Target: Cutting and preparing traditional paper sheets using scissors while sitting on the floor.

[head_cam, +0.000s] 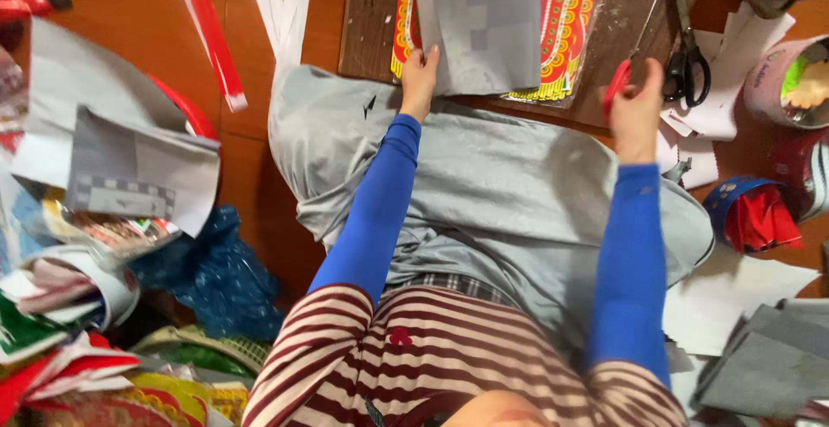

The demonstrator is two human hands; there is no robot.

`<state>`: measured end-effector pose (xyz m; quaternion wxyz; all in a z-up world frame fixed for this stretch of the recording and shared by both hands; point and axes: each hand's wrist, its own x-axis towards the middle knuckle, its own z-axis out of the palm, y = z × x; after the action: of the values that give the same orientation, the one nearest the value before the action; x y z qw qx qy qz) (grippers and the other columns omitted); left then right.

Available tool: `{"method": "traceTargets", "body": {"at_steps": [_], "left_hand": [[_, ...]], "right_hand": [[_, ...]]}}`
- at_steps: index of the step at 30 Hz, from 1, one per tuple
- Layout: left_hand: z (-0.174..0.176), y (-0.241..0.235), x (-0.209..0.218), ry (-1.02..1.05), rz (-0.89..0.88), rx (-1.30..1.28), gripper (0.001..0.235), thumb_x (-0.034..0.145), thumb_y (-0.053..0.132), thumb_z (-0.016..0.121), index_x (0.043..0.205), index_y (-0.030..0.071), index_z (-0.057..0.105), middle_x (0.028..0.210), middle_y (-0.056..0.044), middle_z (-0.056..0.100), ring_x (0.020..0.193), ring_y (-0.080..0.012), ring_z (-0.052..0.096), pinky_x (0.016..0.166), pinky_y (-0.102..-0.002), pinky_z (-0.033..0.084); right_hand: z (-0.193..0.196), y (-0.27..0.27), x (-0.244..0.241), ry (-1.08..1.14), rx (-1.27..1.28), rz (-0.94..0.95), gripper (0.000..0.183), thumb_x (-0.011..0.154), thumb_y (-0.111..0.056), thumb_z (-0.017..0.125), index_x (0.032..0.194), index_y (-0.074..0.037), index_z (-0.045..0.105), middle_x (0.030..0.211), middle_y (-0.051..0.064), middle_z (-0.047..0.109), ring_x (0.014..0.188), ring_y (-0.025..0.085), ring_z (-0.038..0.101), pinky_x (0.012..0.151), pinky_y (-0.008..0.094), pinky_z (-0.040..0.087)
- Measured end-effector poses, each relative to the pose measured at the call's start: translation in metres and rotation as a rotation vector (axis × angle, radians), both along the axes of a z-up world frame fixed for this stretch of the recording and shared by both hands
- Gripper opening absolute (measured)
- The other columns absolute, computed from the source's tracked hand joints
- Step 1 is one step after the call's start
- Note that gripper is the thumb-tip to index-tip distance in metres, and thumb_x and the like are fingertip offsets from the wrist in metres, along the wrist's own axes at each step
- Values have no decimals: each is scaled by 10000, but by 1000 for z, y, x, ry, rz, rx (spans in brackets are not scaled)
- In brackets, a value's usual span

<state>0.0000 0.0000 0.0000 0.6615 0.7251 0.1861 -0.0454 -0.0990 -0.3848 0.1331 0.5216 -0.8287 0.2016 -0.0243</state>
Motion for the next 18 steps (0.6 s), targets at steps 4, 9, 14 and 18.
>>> {"method": "traceTargets", "body": {"at_steps": [4,9,14,18], "left_hand": [[-7,-5,-3,-14,30,79,398,1001,306,676,813,-10,524,703,-59,465,686,-160,402,604,-360,394],[-5,-10,-3,-140,38,241,347,1012,324,603,952,-15,565,822,-183,640,748,-338,585,700,-434,491],[11,-14,-3,-62,-10,199,361,1009,339,599,930,-11,553,769,-197,637,707,-370,585,686,-443,493],[11,-16,-5,-69,-62,235,377,1009,351,611,926,-8,533,753,-204,607,691,-374,561,670,-452,481]], "right_hand": [[129,144,-47,130,306,204,282,1076,-122,638,1302,11,535,858,47,584,655,158,587,542,298,443],[118,223,-92,615,1146,280,527,1002,-527,413,1278,-96,536,926,78,690,783,228,714,619,351,568],[89,235,-87,725,1231,167,568,1017,-569,415,1301,-86,508,999,23,662,853,187,712,668,389,601],[80,242,-62,575,984,249,651,1026,-626,422,1309,-48,522,856,58,627,674,206,664,590,348,561]]}}
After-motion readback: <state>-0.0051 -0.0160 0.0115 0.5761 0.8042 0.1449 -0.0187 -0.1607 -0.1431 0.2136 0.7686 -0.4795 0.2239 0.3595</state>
